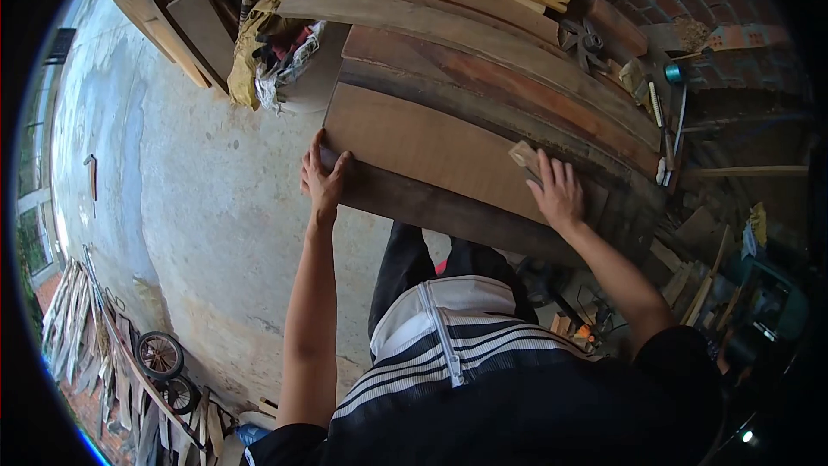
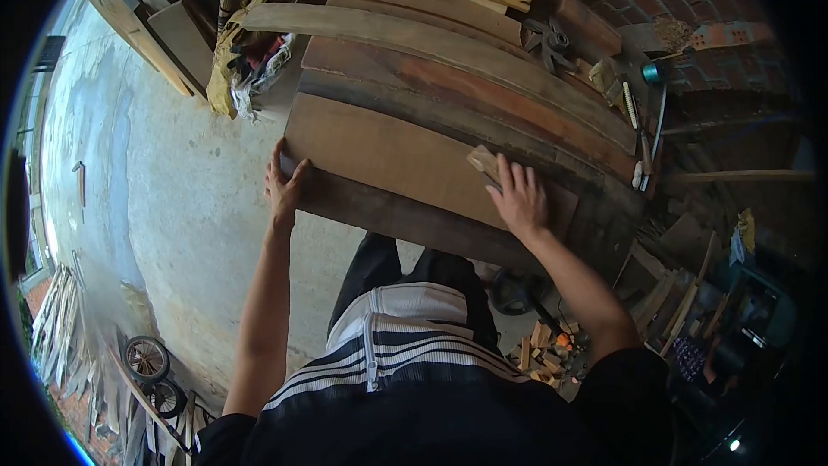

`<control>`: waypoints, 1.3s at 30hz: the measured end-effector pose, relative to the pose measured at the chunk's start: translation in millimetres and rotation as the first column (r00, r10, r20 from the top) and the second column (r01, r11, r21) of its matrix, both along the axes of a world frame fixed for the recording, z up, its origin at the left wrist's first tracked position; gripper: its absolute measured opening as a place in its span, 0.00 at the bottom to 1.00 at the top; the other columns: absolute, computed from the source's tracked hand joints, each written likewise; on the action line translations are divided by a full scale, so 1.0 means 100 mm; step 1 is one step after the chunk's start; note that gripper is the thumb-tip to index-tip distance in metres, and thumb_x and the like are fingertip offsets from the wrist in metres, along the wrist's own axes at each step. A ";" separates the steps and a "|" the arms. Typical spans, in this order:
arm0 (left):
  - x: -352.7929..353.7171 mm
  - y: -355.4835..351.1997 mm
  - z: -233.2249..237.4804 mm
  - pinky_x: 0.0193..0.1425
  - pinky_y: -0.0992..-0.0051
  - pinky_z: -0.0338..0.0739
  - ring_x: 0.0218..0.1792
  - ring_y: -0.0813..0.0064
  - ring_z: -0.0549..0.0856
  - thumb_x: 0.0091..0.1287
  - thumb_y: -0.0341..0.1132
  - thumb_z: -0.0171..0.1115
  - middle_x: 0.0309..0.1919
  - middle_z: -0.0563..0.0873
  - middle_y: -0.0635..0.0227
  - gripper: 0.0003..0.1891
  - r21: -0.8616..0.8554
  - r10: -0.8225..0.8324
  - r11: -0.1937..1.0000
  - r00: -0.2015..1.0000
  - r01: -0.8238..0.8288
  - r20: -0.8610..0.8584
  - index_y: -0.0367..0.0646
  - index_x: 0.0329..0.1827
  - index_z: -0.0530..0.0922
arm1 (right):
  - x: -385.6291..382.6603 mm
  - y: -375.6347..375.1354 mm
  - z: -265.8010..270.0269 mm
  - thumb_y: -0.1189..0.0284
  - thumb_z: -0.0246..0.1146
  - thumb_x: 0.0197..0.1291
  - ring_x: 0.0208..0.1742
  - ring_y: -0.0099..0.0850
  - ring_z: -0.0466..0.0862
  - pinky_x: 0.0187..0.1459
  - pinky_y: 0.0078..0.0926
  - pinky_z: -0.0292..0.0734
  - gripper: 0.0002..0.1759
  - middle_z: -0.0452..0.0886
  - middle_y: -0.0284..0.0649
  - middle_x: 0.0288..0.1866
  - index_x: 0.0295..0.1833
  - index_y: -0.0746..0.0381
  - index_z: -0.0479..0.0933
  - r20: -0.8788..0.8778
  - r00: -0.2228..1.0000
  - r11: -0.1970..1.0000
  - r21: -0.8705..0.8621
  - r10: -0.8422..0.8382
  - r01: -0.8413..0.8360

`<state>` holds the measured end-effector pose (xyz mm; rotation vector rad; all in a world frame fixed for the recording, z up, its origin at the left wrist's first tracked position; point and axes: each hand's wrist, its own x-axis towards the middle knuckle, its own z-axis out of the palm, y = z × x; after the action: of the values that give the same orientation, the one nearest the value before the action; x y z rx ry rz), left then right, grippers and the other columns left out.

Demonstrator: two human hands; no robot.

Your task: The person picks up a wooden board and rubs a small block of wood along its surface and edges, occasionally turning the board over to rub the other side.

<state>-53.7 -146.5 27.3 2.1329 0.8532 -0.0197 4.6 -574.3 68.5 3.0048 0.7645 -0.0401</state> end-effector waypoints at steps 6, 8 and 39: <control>-0.01 0.10 -0.26 0.72 0.50 0.51 0.69 0.55 0.65 0.60 0.50 0.67 0.67 0.70 0.63 0.36 -0.045 -0.035 0.998 0.995 0.040 0.095 0.67 0.73 0.64 | 0.59 2.23 -0.27 0.53 0.64 0.58 0.57 0.40 0.74 0.52 0.47 0.75 0.37 0.74 0.39 0.54 0.68 0.60 0.64 0.151 0.973 0.938 0.276 0.174 -0.210; 0.02 0.03 -0.15 0.71 0.50 0.52 0.69 0.56 0.66 0.61 0.50 0.67 0.68 0.70 0.62 0.36 -0.051 -0.004 0.999 1.000 0.005 0.028 0.66 0.73 0.64 | 0.71 2.73 -0.34 0.54 0.63 0.59 0.60 0.40 0.73 0.54 0.49 0.72 0.35 0.74 0.40 0.56 0.67 0.61 0.65 0.058 0.975 0.915 0.339 0.212 -0.219; -0.01 -0.01 -0.02 0.72 0.57 0.47 0.67 0.57 0.66 0.58 0.49 0.67 0.64 0.74 0.63 0.34 -0.003 0.060 0.998 0.997 -0.060 0.042 0.57 0.69 0.67 | 0.68 2.42 -0.09 0.55 0.65 0.58 0.53 0.41 0.75 0.49 0.47 0.74 0.35 0.73 0.41 0.51 0.69 0.54 0.64 0.005 0.979 0.943 0.265 0.205 -0.199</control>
<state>-54.4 -147.7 25.8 2.0974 0.8921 0.0550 72.8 -332.5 59.1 3.1547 1.1651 0.0375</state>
